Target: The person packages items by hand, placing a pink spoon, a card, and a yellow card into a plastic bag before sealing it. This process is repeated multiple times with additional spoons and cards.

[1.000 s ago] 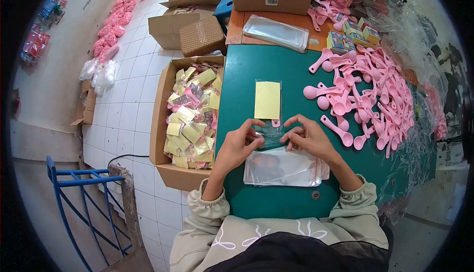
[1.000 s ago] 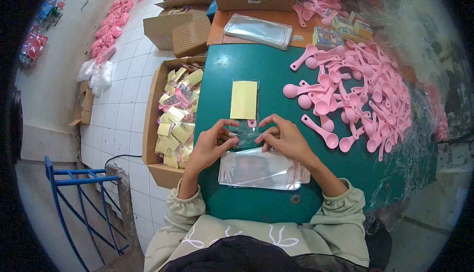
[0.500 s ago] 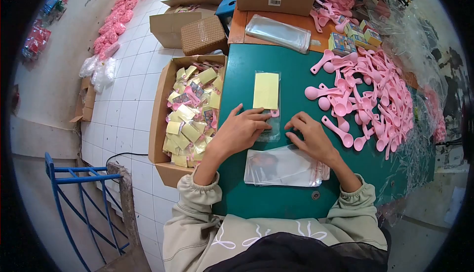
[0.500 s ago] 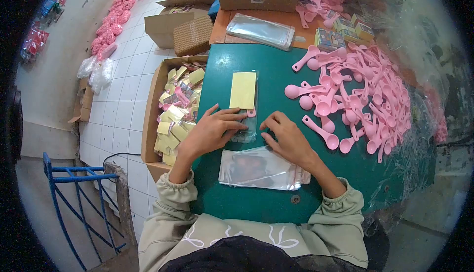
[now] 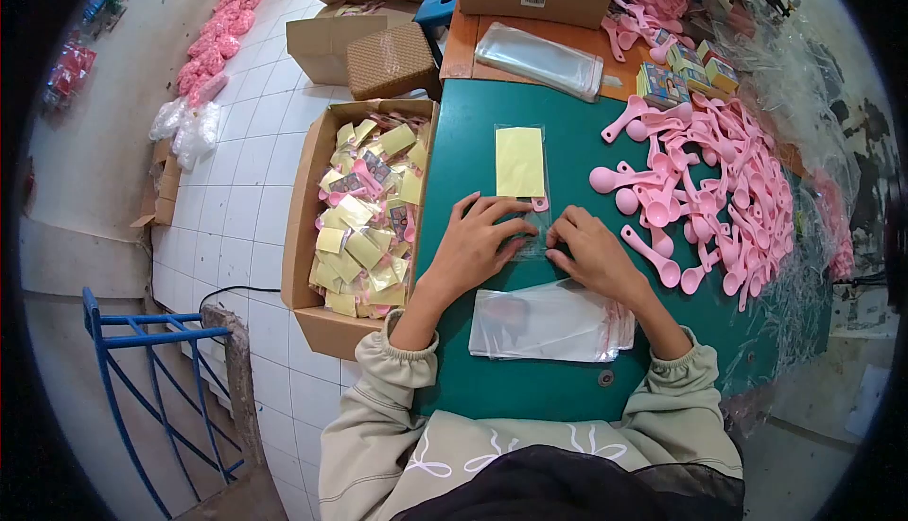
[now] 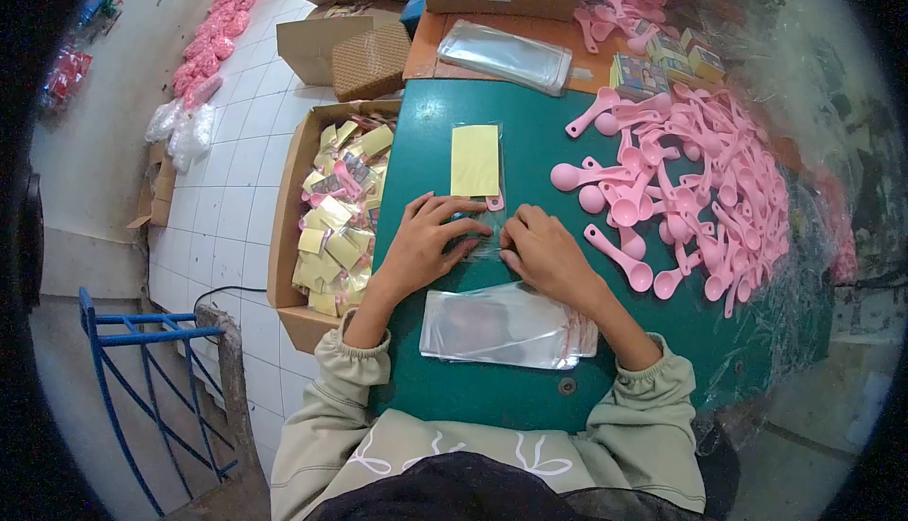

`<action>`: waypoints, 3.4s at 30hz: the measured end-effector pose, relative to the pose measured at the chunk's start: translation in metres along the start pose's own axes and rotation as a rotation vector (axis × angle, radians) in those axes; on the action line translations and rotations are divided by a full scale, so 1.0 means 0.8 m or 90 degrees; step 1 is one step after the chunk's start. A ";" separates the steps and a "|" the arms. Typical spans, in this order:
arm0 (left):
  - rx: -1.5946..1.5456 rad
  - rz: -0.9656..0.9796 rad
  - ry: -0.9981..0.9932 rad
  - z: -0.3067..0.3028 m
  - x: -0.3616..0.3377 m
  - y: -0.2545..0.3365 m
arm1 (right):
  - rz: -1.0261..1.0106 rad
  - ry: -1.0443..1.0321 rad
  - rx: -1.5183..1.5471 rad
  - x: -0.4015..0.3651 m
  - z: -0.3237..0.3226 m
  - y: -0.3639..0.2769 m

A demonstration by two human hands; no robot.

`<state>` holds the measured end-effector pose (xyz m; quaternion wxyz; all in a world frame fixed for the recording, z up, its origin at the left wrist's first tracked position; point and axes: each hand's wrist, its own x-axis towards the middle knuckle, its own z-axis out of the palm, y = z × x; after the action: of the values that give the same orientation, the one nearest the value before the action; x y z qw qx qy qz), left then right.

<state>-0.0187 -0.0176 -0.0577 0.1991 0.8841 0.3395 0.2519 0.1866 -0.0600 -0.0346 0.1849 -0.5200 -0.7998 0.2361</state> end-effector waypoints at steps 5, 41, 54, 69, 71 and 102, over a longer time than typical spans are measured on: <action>-0.022 -0.005 0.001 -0.001 0.000 -0.002 | -0.029 -0.009 -0.010 0.002 0.004 0.004; -0.004 -0.017 0.000 0.001 -0.004 0.002 | -0.101 -0.047 -0.115 -0.043 -0.031 -0.034; -0.061 -0.008 -0.041 -0.004 -0.008 -0.003 | 0.026 -0.079 0.067 -0.071 -0.101 -0.028; 0.006 0.110 -0.065 0.020 0.005 0.009 | 0.076 -0.040 0.147 -0.058 -0.037 -0.063; 0.033 0.110 -0.075 0.015 0.006 0.014 | 0.071 -0.040 0.118 -0.061 -0.018 -0.068; -0.049 0.091 -0.087 0.017 0.065 0.010 | 0.083 0.004 -0.033 -0.067 -0.002 -0.077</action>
<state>0.0268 0.0109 -0.0478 0.2369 0.9131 0.2511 0.2171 0.1631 -0.1304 -0.0008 0.1579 -0.5765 -0.7693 0.2254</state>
